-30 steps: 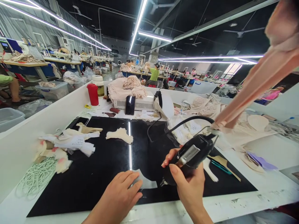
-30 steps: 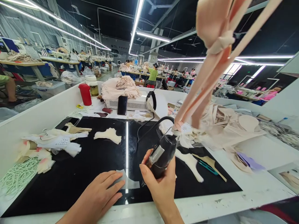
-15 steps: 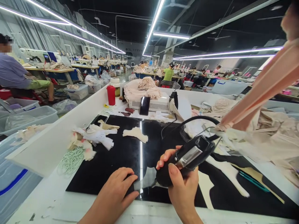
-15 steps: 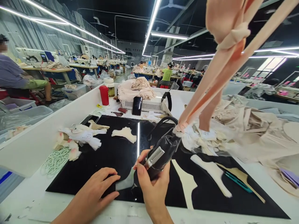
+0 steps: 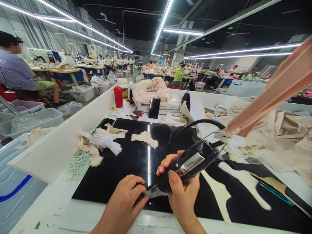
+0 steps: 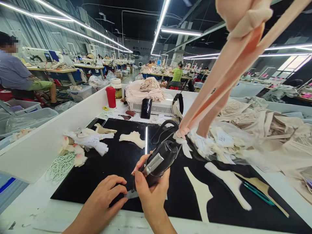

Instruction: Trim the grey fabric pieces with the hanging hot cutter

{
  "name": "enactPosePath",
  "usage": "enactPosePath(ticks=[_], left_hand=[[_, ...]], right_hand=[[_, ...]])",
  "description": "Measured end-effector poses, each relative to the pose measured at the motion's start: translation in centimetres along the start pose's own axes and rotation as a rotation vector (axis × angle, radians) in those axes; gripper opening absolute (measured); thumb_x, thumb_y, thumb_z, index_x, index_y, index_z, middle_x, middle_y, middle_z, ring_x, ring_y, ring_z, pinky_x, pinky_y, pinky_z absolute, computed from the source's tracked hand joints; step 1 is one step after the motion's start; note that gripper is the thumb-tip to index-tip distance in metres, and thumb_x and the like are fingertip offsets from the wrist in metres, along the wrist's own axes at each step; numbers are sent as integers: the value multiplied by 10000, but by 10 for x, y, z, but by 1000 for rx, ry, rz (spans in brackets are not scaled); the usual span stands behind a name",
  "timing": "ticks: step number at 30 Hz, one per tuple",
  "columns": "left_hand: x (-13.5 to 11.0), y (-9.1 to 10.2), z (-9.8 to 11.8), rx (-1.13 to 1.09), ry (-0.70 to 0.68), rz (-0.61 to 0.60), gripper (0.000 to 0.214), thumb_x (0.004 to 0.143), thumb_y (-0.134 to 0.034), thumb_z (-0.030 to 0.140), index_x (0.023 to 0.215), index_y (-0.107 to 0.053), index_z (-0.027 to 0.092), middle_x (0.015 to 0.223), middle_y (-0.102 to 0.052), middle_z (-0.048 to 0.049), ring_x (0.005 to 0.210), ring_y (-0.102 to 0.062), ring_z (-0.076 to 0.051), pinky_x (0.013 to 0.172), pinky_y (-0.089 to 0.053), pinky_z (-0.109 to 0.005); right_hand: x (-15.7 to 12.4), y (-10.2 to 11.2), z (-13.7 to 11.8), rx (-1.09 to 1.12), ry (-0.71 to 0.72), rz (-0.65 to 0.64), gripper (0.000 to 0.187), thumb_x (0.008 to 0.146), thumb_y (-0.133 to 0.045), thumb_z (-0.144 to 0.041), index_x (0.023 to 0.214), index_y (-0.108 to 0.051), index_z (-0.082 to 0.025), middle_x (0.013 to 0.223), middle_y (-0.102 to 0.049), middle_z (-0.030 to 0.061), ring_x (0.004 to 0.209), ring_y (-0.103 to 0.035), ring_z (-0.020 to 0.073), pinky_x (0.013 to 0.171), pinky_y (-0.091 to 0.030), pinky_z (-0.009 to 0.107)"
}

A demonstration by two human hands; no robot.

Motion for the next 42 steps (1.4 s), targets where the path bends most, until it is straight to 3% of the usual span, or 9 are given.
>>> enactPosePath(ticks=[13, 20, 28, 37, 42], left_hand=[[-1, 3, 4, 78, -59, 0, 116, 957, -607, 163, 963, -688, 246, 1128, -708, -39, 1088, -683, -248, 927, -620, -402], [-11, 14, 8, 190, -173, 26, 236, 1040, -481, 197, 1121, -698, 240, 1168, -719, -76, 1098, -703, -247, 956, -626, -428], [-26, 8, -1, 291, -226, -35, 250, 1026, -583, 229, 1243, -688, 292, 1287, -705, -36, 1232, -652, -248, 1055, -576, -438], [-21, 12, 8, 351, -304, 128, 275, 1077, -465, 239, 1137, -732, 261, 1149, -765, -19, 1097, -730, -226, 975, -620, -411], [-19, 14, 9, 351, -301, 148, 288, 1082, -449, 239, 1121, -733, 257, 1126, -772, -14, 1075, -739, -220, 964, -624, -392]], right_hand=[[-10, -4, 5, 3, -2, -48, 368, 929, -728, -373, 1215, -506, -306, 879, -611, -17, 647, -625, 146, 566, -562, 310], [-12, 1, 8, 23, -7, -71, 389, 931, -727, -349, 1245, -503, -302, 901, -608, -11, 685, -628, 147, 621, -565, 326], [-11, -1, 8, 23, -8, -62, 360, 941, -714, -333, 1240, -515, -305, 900, -615, -12, 691, -626, 147, 636, -564, 330], [-12, -9, 13, 66, -17, -97, 337, 953, -699, -308, 1241, -523, -315, 918, -609, -11, 710, -631, 145, 640, -568, 327], [-12, -8, 15, 64, -8, -87, 322, 972, -677, -287, 1252, -521, -319, 896, -611, -19, 689, -634, 136, 643, -566, 326]])
Point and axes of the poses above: each hand's wrist, its own x-axis towards the middle knuckle, its own y-axis out of the back of the hand, z = x × y, the point moved 4 cm from there along x, towards the middle knuckle
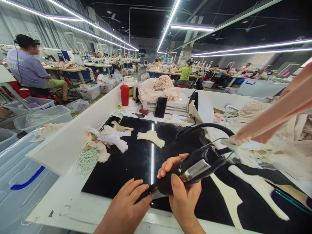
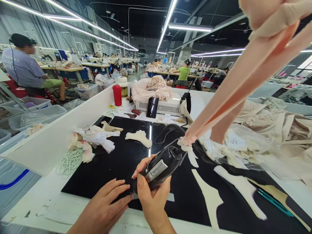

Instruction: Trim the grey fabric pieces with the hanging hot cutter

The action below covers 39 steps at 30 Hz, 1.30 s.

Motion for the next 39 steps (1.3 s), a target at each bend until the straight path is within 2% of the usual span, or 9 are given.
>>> enactPosePath(ticks=[9, 15, 22, 28, 34, 36, 39], left_hand=[[5, 9, 0, -114, 54, -8, 234, 1067, -478, 198, 1075, -712, 210, 1115, -769, -18, 1074, -729, -177, 1061, -565, -343], [7, 8, 1, -100, 45, -13, 251, 1069, -451, 165, 1087, -700, 188, 1086, -773, -28, 1050, -735, -196, 1013, -601, -366], [3, 2, 0, -84, 43, -57, 254, 1063, -479, 207, 1147, -717, 235, 1154, -759, -31, 1085, -719, -225, 981, -623, -403], [4, 3, -3, -140, 33, -77, 219, 1038, -505, 178, 1100, -709, 229, 1157, -751, -37, 1090, -706, -234, 972, -624, -408], [37, -4, -21, -255, -28, -222, 220, 1017, -559, 123, 1194, -646, 221, 1182, -740, -24, 1142, -682, -203, 1117, -514, -413], [50, -13, -27, -359, -59, -322, 289, 973, -647, 110, 1236, -613, 223, 1250, -722, -26, 1217, -647, -205, 1160, -466, -409], [65, -25, -33, -524, -83, -448, 447, 917, -743, 128, 1312, -573, 250, 1346, -687, -29, 1350, -564, -242, 1204, -401, -465]], right_hand=[[0, 0, -9, 61, -13, 33, 320, 941, -722, -326, 1213, -557, -296, 864, -635, -25, 686, -633, 128, 627, -571, 296], [-5, -1, -9, 64, -32, 28, 327, 932, -730, -328, 1205, -554, -289, 857, -630, -26, 680, -634, 124, 614, -572, 285], [-7, -2, -10, 35, -41, 10, 304, 953, -706, -321, 1210, -545, -302, 867, -635, -30, 679, -639, 120, 631, -574, 293], [7, 14, -24, -12, 8, 48, 323, 926, -730, -330, 1202, -565, -297, 862, -633, -23, 680, -635, 137, 607, -575, 305], [24, 34, -34, -83, 33, 178, 294, 897, -759, -305, 1145, -601, -300, 822, -640, -33, 641, -627, 135, 585, -570, 303], [25, 38, -33, -100, 38, 194, 299, 896, -758, -304, 1148, -597, -301, 825, -638, -34, 644, -628, 136, 589, -571, 305], [24, 41, -30, -121, 50, 187, 311, 908, -739, -306, 1174, -578, -302, 840, -636, -30, 650, -630, 141, 602, -570, 317]])
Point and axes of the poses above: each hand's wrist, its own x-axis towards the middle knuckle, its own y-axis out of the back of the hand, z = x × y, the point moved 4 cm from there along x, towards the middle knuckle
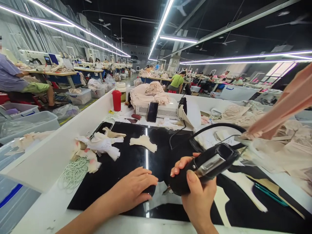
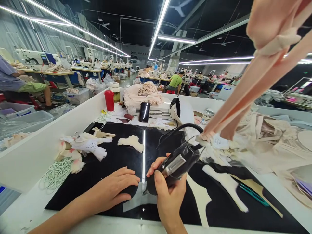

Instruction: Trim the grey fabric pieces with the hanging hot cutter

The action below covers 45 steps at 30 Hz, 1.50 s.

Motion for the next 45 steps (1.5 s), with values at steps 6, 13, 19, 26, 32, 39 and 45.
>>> enactPosePath(ticks=[6, 13, 19, 26, 32, 39, 45], left_hand=[[9, -5, -9, -135, 64, -125, 656, 835, -853, 248, 1411, -543, 303, 1355, -686, -42, 1427, -498, -285, 1218, -306, -599], [7, -5, -10, -183, 58, -124, 620, 872, -801, 391, 1425, -533, 306, 1379, -667, -64, 1430, -493, -294, 1227, -250, -635], [9, -3, -9, -201, 75, -136, 651, 846, -819, 430, 1414, -538, 280, 1394, -661, -64, 1438, -482, -298, 1235, -241, -628], [9, -4, -8, -219, 68, -128, 677, 827, -829, 475, 1408, -544, 278, 1392, -660, -85, 1434, -485, -323, 1233, -212, -650], [9, -5, -8, -195, 68, -123, 709, 794, -851, 496, 1399, -551, 277, 1363, -674, -85, 1407, -515, -320, 1232, -200, -654], [8, -10, -12, -175, 60, -114, 829, 757, -872, 521, 1459, -517, 257, 1407, -649, -123, 1429, -490, -335, 1228, -214, -652], [8, -10, -11, -170, 50, -107, 808, 767, -859, 530, 1449, -524, 255, 1412, -644, -122, 1426, -493, -336, 1229, -204, -656]], right_hand=[[0, -2, 10, -4, -3, -28, 318, 920, -722, -315, 1194, -560, -302, 867, -627, -16, 675, -633, 158, 609, -563, 343], [1, -8, 16, -8, -20, -19, 343, 906, -738, -337, 1193, -554, -303, 866, -609, -15, 686, -609, 157, 626, -549, 349], [3, -9, 21, -20, -2, -51, 332, 912, -723, -325, 1195, -552, -303, 850, -608, -14, 683, -604, 161, 622, -553, 351], [0, -9, 22, -21, 8, -33, 326, 925, -714, -313, 1204, -547, -305, 852, -610, -16, 682, -601, 162, 618, -548, 353], [-4, -11, 18, 1, -4, -40, 304, 929, -711, -326, 1197, -567, -313, 839, -611, -21, 676, -601, 156, 611, -546, 338], [-13, -9, 19, 10, 3, -79, 336, 926, -704, -354, 1220, -548, -307, 837, -609, -11, 665, -608, 166, 598, -564, 352], [-16, -12, 20, 59, -30, -103, 311, 954, -686, -307, 1234, -554, -322, 868, -612, -13, 696, -616, 152, 623, -567, 334]])
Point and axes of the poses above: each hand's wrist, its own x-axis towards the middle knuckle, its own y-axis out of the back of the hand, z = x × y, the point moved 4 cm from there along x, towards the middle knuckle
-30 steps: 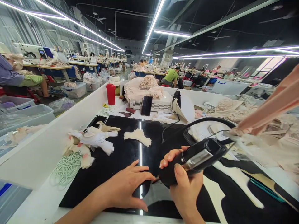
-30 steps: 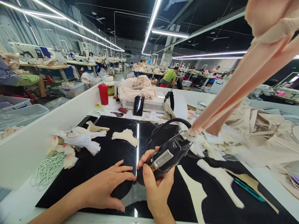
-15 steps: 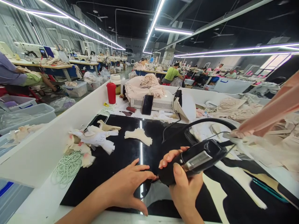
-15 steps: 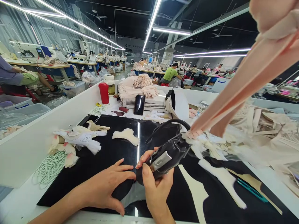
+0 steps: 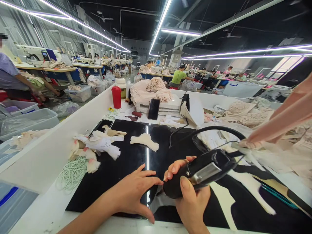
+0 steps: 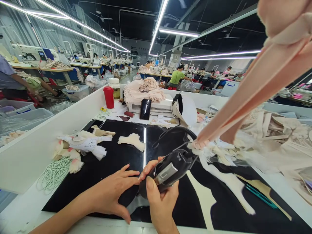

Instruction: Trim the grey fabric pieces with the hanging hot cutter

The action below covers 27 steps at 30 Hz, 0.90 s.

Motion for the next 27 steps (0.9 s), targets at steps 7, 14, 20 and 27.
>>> enactPosePath(ticks=[7, 14, 20, 27], left_hand=[[0, -1, -2, -17, 0, -27, 803, 751, -881, 513, 1435, -536, 272, 1421, -639, -119, 1448, -462, -343, 1235, -177, -649], [1, 2, 3, 10, -9, -20, 816, 753, -891, 470, 1454, -517, 283, 1420, -646, -93, 1456, -456, -327, 1232, -205, -644], [-3, 3, 3, 53, -29, -4, 566, 781, -886, 408, 1270, -628, 282, 1507, -575, -65, 1482, -414, -333, 1216, -238, -665], [-6, 13, 1, 192, -54, 26, 108, 870, -820, 233, 926, -735, 268, 1502, -580, -16, 1460, -449, -318, 1211, -302, -614]], right_hand=[[-14, -8, 0, 54, -4, -47, 392, 930, -708, -385, 1272, -531, -312, 878, -612, -4, 692, -622, 165, 626, -580, 353], [-15, -13, 1, 35, -49, -48, 372, 956, -676, -338, 1269, -477, -312, 865, -615, -10, 675, -638, 167, 633, -580, 361], [-1, -4, -11, 14, 14, -6, 343, 930, -705, -339, 1225, -532, -309, 854, -621, -15, 671, -620, 157, 601, -561, 333], [18, 17, -25, -47, 35, 135, 300, 889, -748, -314, 1147, -596, -291, 806, -625, -29, 637, -616, 145, 576, -561, 316]])
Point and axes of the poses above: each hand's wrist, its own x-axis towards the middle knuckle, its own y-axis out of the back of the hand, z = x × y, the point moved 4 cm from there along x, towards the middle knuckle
